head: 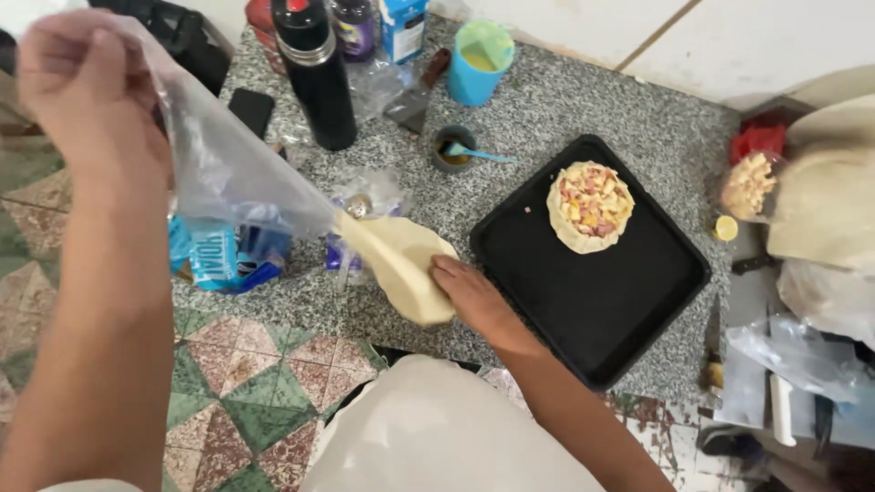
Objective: Preparing and assembling tarts on a baking sheet before placing them in an oven
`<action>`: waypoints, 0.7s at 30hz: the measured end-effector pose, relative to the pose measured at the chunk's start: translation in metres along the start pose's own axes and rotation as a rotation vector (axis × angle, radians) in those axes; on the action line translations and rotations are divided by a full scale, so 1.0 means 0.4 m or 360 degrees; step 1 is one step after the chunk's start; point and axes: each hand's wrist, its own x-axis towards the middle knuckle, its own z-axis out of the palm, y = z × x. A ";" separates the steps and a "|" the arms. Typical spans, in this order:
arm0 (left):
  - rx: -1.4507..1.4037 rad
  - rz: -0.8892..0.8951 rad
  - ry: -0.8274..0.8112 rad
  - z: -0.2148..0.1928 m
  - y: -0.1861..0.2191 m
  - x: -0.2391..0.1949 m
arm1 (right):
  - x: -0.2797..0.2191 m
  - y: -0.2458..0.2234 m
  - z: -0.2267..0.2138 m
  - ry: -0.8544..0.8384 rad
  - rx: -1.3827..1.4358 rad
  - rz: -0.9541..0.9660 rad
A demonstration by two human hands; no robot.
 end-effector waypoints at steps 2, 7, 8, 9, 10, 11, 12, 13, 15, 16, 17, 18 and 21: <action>0.0130 0.0016 -0.0040 0.022 0.003 -0.002 | 0.001 -0.002 -0.014 0.0040 -0.0006 -0.0036; 0.0094 -0.0056 -0.0330 0.012 0.039 -0.035 | 0.015 0.008 -0.001 0.0075 0.0043 -0.0101; 0.0125 -0.0093 -0.0452 -0.001 0.058 -0.048 | 0.025 0.010 0.006 0.0012 0.0151 0.0041; 0.0156 -0.0131 -0.0574 -0.014 0.078 -0.063 | 0.035 0.011 0.013 -0.0054 0.0257 0.0184; 0.0164 -0.0130 -0.0567 -0.015 0.092 -0.074 | 0.043 -0.032 -0.022 -0.0059 0.0260 0.0175; 0.0203 -0.0231 -0.0443 -0.015 0.106 -0.085 | 0.052 -0.076 -0.057 0.0058 0.0149 0.0208; 0.0241 -0.0326 -0.0314 -0.016 0.121 -0.095 | 0.062 -0.119 -0.093 0.0177 0.0037 0.0238; 0.0248 -0.0321 -0.0304 -0.017 0.145 -0.111 | 0.080 -0.130 -0.096 0.0173 0.0037 0.0225; 0.0059 -0.0377 -0.0391 -0.023 0.194 -0.149 | 0.113 -0.155 -0.097 0.0413 -0.0061 0.0088; 0.0071 -0.0374 -0.0372 -0.027 0.212 -0.170 | 0.130 -0.175 -0.102 0.0402 -0.0056 0.0068; -0.0023 -0.0363 -0.0416 -0.029 0.229 -0.190 | 0.146 -0.195 -0.107 0.0337 -0.0023 0.0078; -0.0118 -0.0353 -0.0465 -0.029 0.247 -0.208 | 0.162 -0.216 -0.113 0.0273 0.0011 0.0092; -0.0162 -0.0263 -0.0625 -0.063 0.271 -0.236 | 0.220 -0.261 -0.140 0.0159 0.0127 0.0154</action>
